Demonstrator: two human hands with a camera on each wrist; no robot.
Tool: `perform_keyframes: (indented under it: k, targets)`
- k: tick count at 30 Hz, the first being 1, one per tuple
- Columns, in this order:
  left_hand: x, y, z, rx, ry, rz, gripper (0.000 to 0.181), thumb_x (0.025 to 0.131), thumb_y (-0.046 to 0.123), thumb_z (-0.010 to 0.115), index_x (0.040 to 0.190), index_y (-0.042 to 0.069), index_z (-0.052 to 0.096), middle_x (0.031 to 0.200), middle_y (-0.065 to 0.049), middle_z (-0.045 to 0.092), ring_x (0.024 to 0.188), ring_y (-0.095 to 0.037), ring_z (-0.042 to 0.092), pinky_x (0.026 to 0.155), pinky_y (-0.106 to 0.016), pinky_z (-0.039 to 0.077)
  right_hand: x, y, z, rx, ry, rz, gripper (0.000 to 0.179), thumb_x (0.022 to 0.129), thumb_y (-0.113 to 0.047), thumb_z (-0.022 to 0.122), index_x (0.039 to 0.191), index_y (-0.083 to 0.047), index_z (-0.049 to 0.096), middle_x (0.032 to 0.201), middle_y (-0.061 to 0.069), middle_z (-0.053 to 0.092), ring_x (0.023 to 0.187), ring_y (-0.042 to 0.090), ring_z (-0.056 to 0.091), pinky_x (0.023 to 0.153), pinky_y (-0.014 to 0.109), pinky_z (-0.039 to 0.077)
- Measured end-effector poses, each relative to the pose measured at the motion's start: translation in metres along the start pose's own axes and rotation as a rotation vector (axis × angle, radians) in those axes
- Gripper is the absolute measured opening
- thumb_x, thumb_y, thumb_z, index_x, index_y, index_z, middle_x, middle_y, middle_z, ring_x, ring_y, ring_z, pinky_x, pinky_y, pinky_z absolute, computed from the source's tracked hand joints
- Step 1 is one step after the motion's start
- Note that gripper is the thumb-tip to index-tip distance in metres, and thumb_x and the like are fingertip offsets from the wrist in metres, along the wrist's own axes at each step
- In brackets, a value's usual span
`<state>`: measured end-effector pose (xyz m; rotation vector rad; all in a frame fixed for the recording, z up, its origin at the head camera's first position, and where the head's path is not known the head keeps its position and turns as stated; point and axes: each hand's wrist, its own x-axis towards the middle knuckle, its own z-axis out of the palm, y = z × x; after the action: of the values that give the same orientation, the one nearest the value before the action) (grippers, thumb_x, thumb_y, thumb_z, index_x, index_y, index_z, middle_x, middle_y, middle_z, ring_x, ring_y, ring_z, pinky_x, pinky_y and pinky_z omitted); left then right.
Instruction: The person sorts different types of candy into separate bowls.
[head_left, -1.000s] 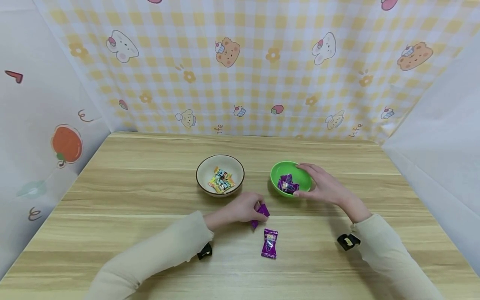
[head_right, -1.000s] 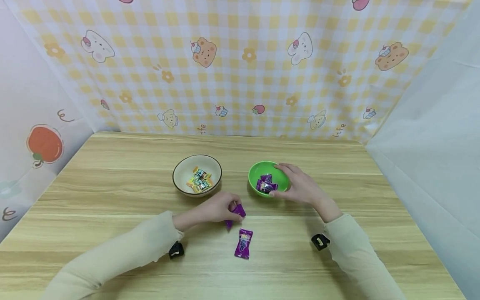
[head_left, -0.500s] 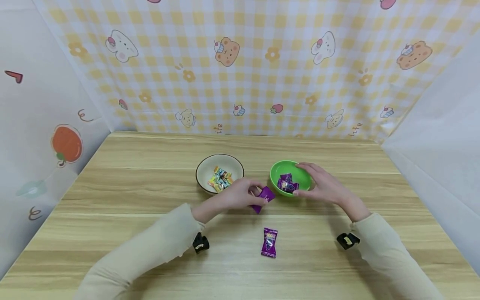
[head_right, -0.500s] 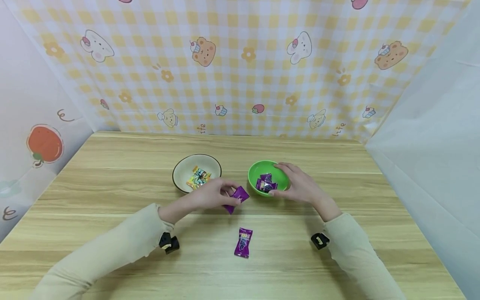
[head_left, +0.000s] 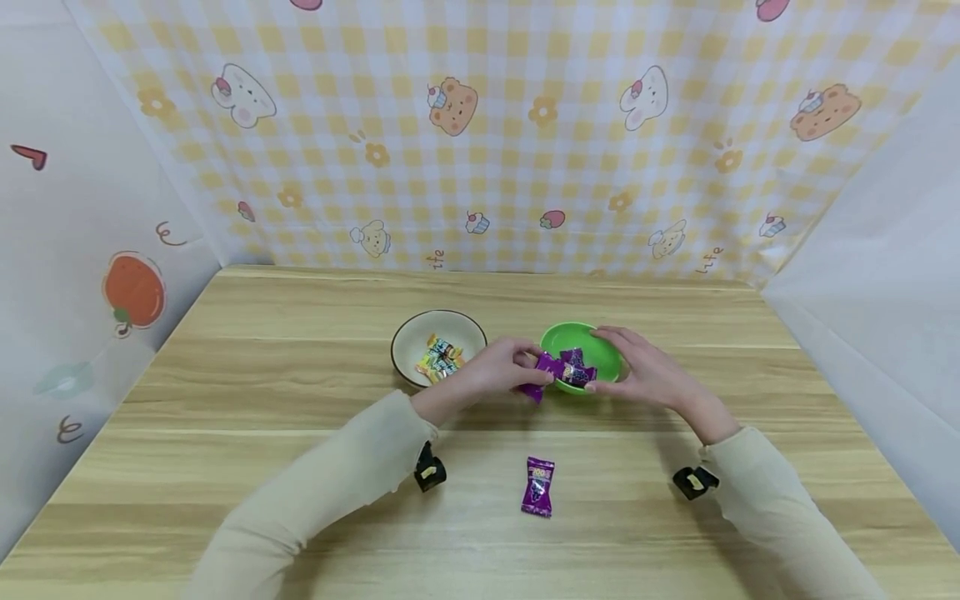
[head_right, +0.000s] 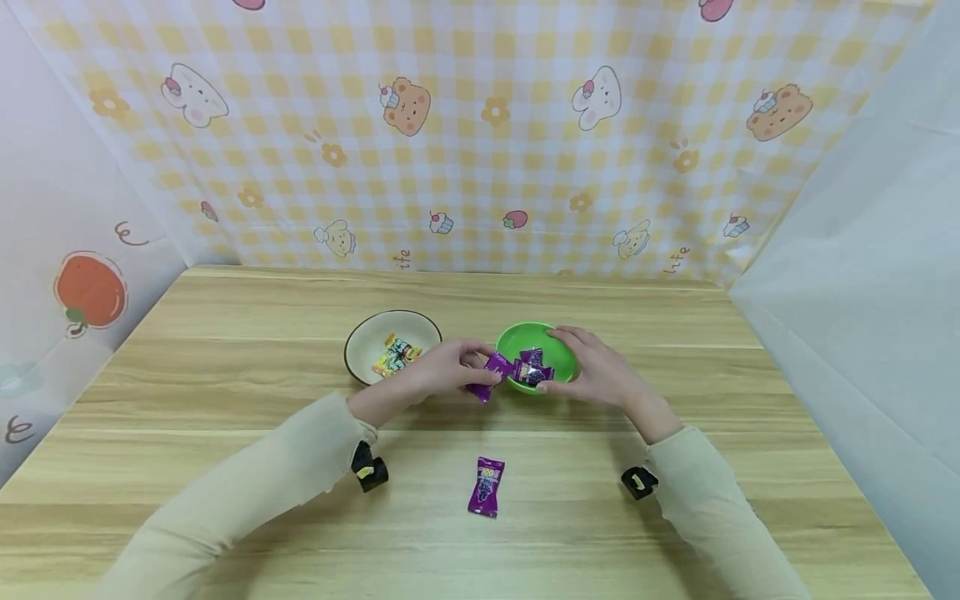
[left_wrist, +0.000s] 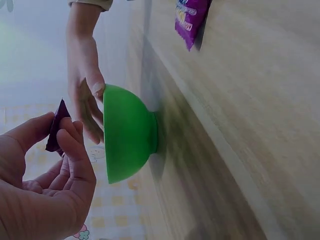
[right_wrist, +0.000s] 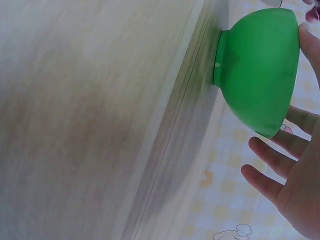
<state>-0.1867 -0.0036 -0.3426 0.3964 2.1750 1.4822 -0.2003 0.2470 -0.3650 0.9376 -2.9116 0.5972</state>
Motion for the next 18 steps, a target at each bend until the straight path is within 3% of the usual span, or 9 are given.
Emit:
perform_keyframes:
  k: [5,9,15,18]
  targets:
    - [0.013,0.007,0.002,0.017,0.022,0.016,0.034,0.08,0.016,0.066,0.109,0.002,0.056,0.071,-0.006,0.063,0.067,-0.026,0.061,0.067,-0.041,0.05,0.0,0.0,0.0,0.006,-0.006,0.012,0.083,0.071,-0.054,0.064,0.133,-0.006,0.036,0.132,0.017,0.035,0.118,0.035,0.034,0.09,0.052,0.033]
    - [0.023,0.011,0.003,-0.007,0.048,0.014,0.039,0.08,0.014,0.066,0.114,0.0,0.053,0.074,-0.007,0.062,0.066,-0.025,0.06,0.069,-0.04,0.05,0.0,0.001,0.0,0.009,-0.01,0.012,0.083,0.071,-0.053,0.064,0.133,-0.006,0.036,0.132,0.017,0.035,0.118,0.036,0.033,0.09,0.053,0.033]
    - [0.034,0.014,0.007,-0.085,0.071,0.013,0.041,0.079,0.01,0.066,0.117,0.001,0.052,0.083,-0.009,0.062,0.069,-0.019,0.06,0.07,-0.034,0.05,0.0,0.001,0.0,0.02,-0.004,0.005,0.082,0.071,-0.053,0.065,0.132,-0.006,0.037,0.132,0.016,0.036,0.118,0.034,0.034,0.091,0.051,0.033]
    - [0.036,0.016,0.009,-0.182,0.056,0.025,0.042,0.081,0.007,0.064,0.12,0.0,0.05,0.094,-0.011,0.061,0.078,-0.017,0.061,0.072,-0.029,0.05,0.0,0.001,0.0,0.027,-0.001,0.002,0.082,0.071,-0.052,0.066,0.132,-0.005,0.037,0.132,0.017,0.036,0.118,0.033,0.035,0.091,0.05,0.034]
